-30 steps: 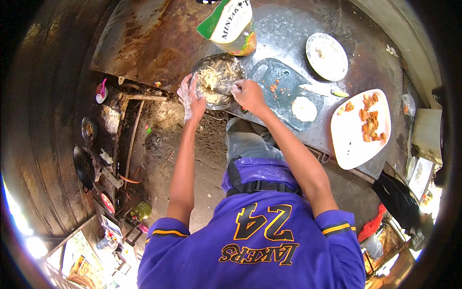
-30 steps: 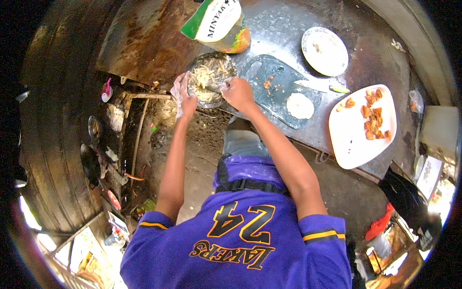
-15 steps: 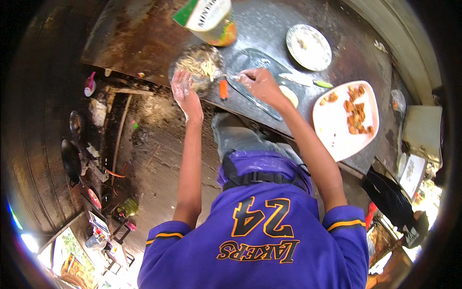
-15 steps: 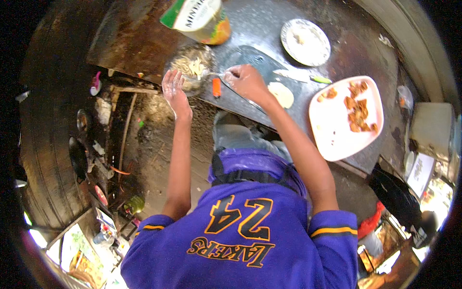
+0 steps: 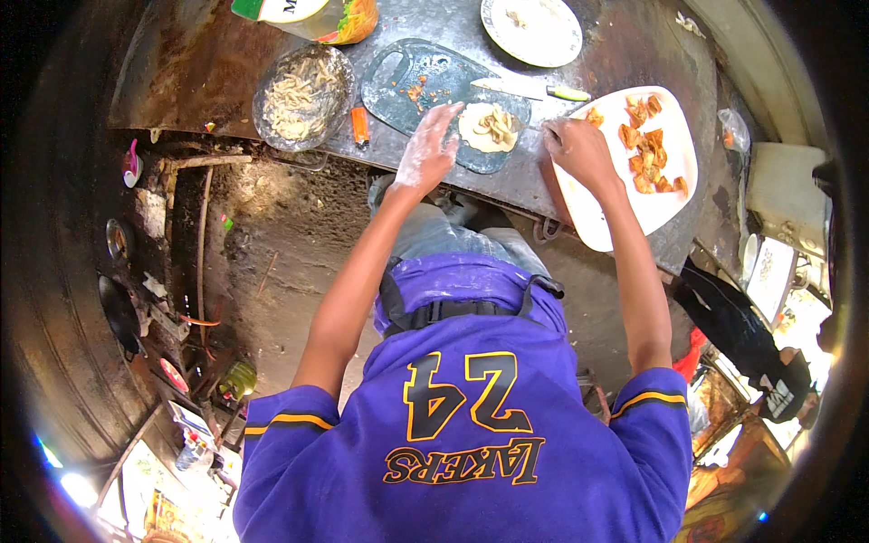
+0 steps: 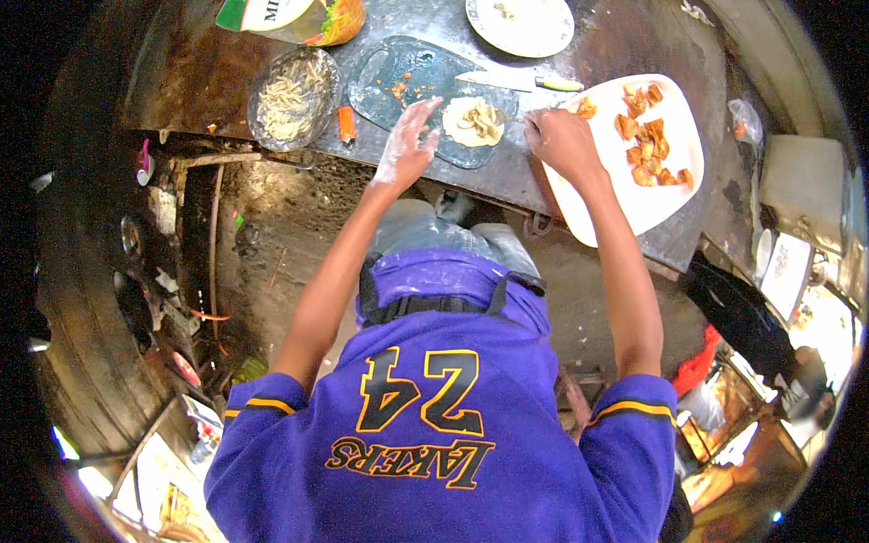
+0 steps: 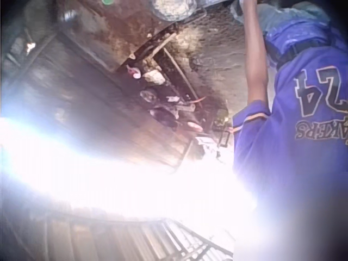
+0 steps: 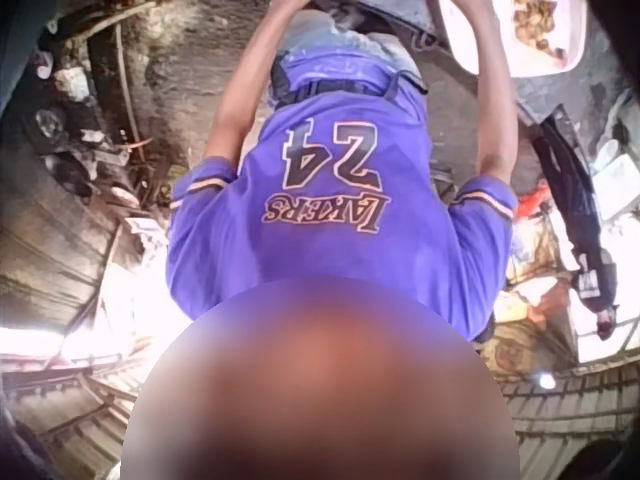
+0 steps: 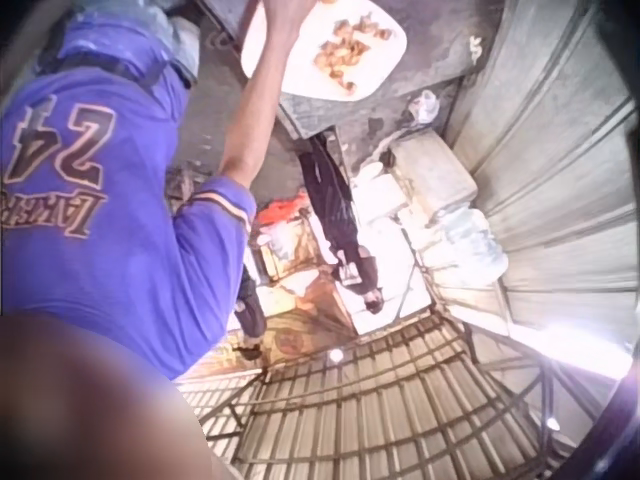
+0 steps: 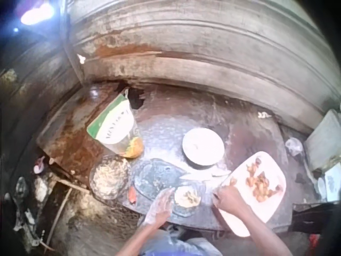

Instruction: The person flattens dough, places a filling on it, folds it into a triangular packet, and drops it into a wok of hot oil. The person repeats this process multiple times.

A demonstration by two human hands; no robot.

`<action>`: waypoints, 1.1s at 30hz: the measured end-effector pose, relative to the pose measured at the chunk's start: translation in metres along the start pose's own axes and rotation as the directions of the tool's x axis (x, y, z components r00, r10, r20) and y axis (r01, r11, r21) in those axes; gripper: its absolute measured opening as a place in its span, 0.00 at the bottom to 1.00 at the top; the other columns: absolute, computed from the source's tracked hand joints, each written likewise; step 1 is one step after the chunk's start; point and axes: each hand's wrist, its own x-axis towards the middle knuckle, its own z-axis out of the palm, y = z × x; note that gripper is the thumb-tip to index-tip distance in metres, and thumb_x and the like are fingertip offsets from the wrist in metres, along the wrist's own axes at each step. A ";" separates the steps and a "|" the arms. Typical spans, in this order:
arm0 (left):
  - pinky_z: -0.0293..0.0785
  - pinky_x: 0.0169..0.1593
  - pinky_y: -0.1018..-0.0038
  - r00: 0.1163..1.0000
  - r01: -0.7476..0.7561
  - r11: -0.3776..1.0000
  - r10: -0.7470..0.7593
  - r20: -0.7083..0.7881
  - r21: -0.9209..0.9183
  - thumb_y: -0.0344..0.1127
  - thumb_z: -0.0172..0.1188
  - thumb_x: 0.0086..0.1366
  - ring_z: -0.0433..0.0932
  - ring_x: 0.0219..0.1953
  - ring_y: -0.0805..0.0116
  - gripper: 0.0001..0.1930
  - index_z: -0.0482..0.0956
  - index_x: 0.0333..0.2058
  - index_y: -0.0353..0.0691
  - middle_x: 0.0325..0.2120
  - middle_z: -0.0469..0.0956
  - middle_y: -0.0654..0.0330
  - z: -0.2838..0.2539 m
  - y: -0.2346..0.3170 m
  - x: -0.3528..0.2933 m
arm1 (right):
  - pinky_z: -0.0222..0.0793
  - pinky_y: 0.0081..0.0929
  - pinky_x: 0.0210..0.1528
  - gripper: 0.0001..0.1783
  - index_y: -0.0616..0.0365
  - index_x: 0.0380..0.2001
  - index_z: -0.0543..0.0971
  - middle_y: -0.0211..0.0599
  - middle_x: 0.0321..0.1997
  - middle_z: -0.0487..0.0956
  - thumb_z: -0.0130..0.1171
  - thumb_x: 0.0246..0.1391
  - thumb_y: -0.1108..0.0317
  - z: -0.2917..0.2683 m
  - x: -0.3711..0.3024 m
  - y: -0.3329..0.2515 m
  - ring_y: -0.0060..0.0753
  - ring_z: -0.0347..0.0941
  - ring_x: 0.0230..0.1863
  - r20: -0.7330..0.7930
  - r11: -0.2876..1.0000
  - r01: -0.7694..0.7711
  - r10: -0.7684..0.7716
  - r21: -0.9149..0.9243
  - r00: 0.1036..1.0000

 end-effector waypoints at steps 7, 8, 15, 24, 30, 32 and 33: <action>0.61 0.66 0.59 0.938 -0.256 0.937 0.180 0.298 0.238 0.33 0.64 0.58 0.66 0.61 0.49 0.31 0.69 0.62 0.41 0.60 0.68 0.52 0.008 -0.004 0.036 | 0.74 0.46 0.42 0.10 0.64 0.25 0.81 0.54 0.28 0.81 0.56 0.51 0.68 0.017 0.002 -0.001 0.53 0.80 0.35 -0.064 0.992 0.059 -0.067 -0.108 0.996; 0.61 0.66 0.59 0.933 -0.261 0.928 0.170 0.318 0.267 0.33 0.64 0.58 0.66 0.61 0.49 0.31 0.69 0.62 0.41 0.60 0.68 0.52 0.009 -0.004 0.038 | 0.74 0.46 0.42 0.10 0.64 0.25 0.81 0.54 0.28 0.81 0.56 0.51 0.67 0.019 0.000 0.000 0.53 0.80 0.35 -0.081 0.995 0.055 -0.061 -0.081 0.995; 0.65 0.61 0.59 0.928 -0.278 0.903 0.164 0.333 0.329 0.39 0.64 0.58 0.70 0.54 0.50 0.24 0.76 0.53 0.39 0.52 0.74 0.52 0.019 -0.009 0.051 | 0.72 0.48 0.43 0.13 0.61 0.36 0.83 0.54 0.32 0.81 0.57 0.56 0.63 0.033 -0.008 0.019 0.56 0.78 0.37 -0.054 0.981 -0.109 0.119 0.158 0.991; 0.65 0.59 0.58 0.957 -0.256 0.926 0.202 0.209 0.278 0.44 0.67 0.55 0.70 0.53 0.53 0.22 0.80 0.46 0.41 0.47 0.74 0.55 0.026 -0.001 0.049 | 0.72 0.50 0.41 0.15 0.64 0.28 0.82 0.58 0.28 0.80 0.56 0.55 0.61 0.036 -0.014 0.020 0.58 0.77 0.34 -0.103 0.967 -0.121 0.147 0.223 0.984; 0.65 0.58 0.58 0.966 -0.245 0.930 0.213 0.144 0.274 0.43 0.68 0.53 0.69 0.53 0.53 0.16 0.84 0.39 0.43 0.48 0.73 0.56 0.030 0.006 0.049 | 0.72 0.49 0.42 0.14 0.62 0.33 0.83 0.57 0.30 0.81 0.56 0.56 0.61 0.030 -0.020 0.016 0.58 0.78 0.35 -0.090 0.958 -0.115 0.143 0.264 0.986; 0.65 0.58 0.58 0.971 -0.232 0.933 0.205 0.123 0.277 0.43 0.68 0.53 0.69 0.53 0.52 0.15 0.84 0.38 0.44 0.47 0.73 0.56 0.030 0.006 0.047 | 0.72 0.49 0.42 0.14 0.61 0.35 0.84 0.57 0.31 0.81 0.56 0.56 0.61 0.028 -0.021 0.018 0.58 0.78 0.35 -0.085 0.952 -0.114 0.144 0.283 0.986; 0.65 0.59 0.58 0.974 -0.219 0.934 0.194 0.114 0.282 0.42 0.68 0.52 0.69 0.53 0.52 0.15 0.84 0.38 0.44 0.47 0.73 0.56 0.030 0.006 0.047 | 0.72 0.49 0.42 0.14 0.60 0.36 0.84 0.56 0.31 0.81 0.56 0.56 0.62 0.028 -0.021 0.020 0.58 0.78 0.35 -0.092 0.953 -0.107 0.137 0.282 0.986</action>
